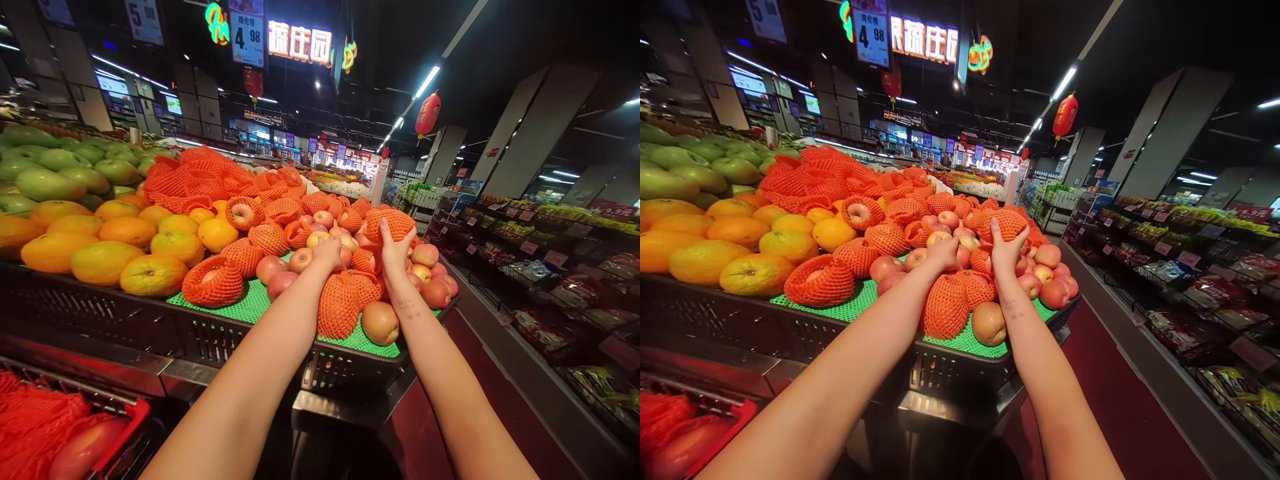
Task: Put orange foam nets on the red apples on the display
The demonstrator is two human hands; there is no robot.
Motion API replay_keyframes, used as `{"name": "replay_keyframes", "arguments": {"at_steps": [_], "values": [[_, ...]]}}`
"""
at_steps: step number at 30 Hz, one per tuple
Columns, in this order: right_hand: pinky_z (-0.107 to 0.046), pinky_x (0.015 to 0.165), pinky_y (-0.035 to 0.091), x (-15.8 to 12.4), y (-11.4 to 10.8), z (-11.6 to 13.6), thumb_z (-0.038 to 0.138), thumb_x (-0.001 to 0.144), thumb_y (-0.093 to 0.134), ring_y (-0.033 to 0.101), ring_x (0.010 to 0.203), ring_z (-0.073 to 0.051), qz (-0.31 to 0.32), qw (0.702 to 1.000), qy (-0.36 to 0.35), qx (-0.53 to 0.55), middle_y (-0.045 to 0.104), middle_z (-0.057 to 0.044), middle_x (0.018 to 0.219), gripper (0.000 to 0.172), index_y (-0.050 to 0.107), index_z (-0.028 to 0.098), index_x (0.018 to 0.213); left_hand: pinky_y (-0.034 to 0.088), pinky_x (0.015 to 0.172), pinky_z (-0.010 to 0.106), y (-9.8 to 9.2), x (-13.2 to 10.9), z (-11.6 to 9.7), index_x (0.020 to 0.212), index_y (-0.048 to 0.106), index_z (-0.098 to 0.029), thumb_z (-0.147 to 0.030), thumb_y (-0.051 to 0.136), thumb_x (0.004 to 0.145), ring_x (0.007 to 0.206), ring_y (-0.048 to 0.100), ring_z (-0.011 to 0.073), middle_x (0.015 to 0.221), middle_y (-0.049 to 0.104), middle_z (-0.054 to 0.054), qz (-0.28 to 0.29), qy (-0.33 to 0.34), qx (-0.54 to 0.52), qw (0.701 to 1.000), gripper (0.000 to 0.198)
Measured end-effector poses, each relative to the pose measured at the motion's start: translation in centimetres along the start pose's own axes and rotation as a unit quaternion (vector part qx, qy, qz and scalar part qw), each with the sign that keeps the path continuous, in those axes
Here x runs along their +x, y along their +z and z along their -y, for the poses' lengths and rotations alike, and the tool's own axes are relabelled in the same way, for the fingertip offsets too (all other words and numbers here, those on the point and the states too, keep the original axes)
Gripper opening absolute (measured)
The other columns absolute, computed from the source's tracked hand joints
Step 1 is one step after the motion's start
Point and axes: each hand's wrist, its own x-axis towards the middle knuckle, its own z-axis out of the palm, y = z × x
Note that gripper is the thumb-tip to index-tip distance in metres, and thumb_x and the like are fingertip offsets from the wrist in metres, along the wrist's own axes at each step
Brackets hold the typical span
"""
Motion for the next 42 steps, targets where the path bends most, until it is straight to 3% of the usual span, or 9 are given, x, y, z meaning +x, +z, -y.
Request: {"name": "replay_keyframes", "arguments": {"at_steps": [5,10,17,20,28,32,34,38,42], "values": [[-0.054,0.113,0.048,-0.1,0.3,0.2,0.067,0.086,0.065,0.054,0.139,-0.029,0.016,0.999,0.015,-0.027,0.050,-0.018,0.149,0.089,0.027,0.025,0.156,0.046,0.113,0.045,-0.7,0.1,0.0,0.138,0.057,-0.012,-0.040,0.093,0.064,0.138,0.053,0.0409,0.143,0.062,0.020,-0.061,-0.042,-0.017,0.997,0.087],[-0.056,0.123,0.035,-0.9,0.4,1.3,0.052,0.084,0.075,0.039,0.150,-0.032,0.068,0.993,-0.057,-0.082,0.037,-0.022,0.155,0.098,0.021,0.021,0.160,0.051,0.108,0.052,-1.6,-0.2,-0.3,0.141,0.051,-0.016,-0.046,0.085,0.075,0.135,0.052,0.0421,0.149,0.056,0.018,-0.276,-0.140,-0.162,0.937,0.081],[-0.056,0.121,0.037,-1.9,0.6,2.4,0.028,0.079,0.084,0.044,0.143,-0.034,0.326,0.903,-0.194,-0.203,0.038,-0.014,0.147,0.097,0.033,0.031,0.160,0.044,0.117,0.054,-2.7,0.0,1.1,0.141,0.048,-0.018,-0.035,0.084,0.076,0.136,0.047,0.0405,0.151,0.053,0.016,-0.456,-0.133,-0.223,0.851,0.076],[-0.055,0.119,0.040,-2.0,0.8,2.6,0.023,0.078,0.085,0.042,0.145,-0.035,0.406,0.857,-0.196,-0.249,0.035,-0.013,0.151,0.095,0.038,0.035,0.160,0.043,0.119,0.054,-2.8,0.3,1.4,0.141,0.047,-0.017,-0.035,0.084,0.076,0.136,0.046,0.0396,0.150,0.053,0.016,-0.475,-0.127,-0.226,0.841,0.077],[-0.052,0.125,0.033,-2.1,1.6,2.6,0.020,0.084,0.075,0.034,0.154,-0.034,0.502,0.799,-0.222,-0.247,0.028,-0.017,0.163,0.090,0.035,0.023,0.164,0.044,0.116,0.055,-2.7,0.3,1.1,0.141,0.047,-0.019,-0.033,0.084,0.075,0.137,0.047,0.0403,0.149,0.054,0.015,-0.477,-0.098,-0.228,0.843,0.077],[-0.053,0.126,0.032,-2.1,1.4,2.7,0.022,0.078,0.073,0.029,0.158,-0.036,0.484,0.817,-0.211,-0.231,0.022,-0.021,0.168,0.109,0.014,0.016,0.169,0.041,0.119,0.055,-2.8,0.3,1.1,0.141,0.046,-0.019,-0.033,0.086,0.074,0.138,0.047,0.0399,0.149,0.053,0.016,-0.482,-0.082,-0.234,0.840,0.079],[-0.053,0.124,0.036,-2.0,1.1,2.9,0.020,0.073,0.074,0.037,0.154,-0.037,0.467,0.828,-0.197,-0.240,0.032,-0.024,0.165,0.116,0.009,0.011,0.169,0.038,0.121,0.053,-2.9,0.3,1.0,0.140,0.046,-0.019,-0.033,0.087,0.073,0.138,0.047,0.0386,0.149,0.054,0.016,-0.487,-0.066,-0.236,0.838,0.080],[-0.054,0.114,0.048,-1.8,0.8,3.2,0.015,0.075,0.074,0.061,0.133,-0.039,0.455,0.815,-0.157,-0.322,0.058,-0.020,0.150,0.099,0.031,0.013,0.164,0.039,0.120,0.049,-2.6,0.5,0.7,0.137,0.047,-0.019,-0.035,0.090,0.072,0.134,0.050,0.0354,0.145,0.056,0.015,-0.466,-0.011,-0.229,0.854,0.080],[-0.055,0.110,0.051,-1.8,1.0,2.8,0.018,0.075,0.081,0.064,0.129,-0.039,0.426,0.825,-0.132,-0.348,0.065,-0.020,0.142,0.094,0.039,0.015,0.160,0.043,0.115,0.044,-1.9,0.6,0.6,0.132,0.050,-0.021,-0.033,0.091,0.070,0.129,0.054,0.0321,0.139,0.060,0.012,-0.407,0.063,-0.197,0.890,0.076]]}}
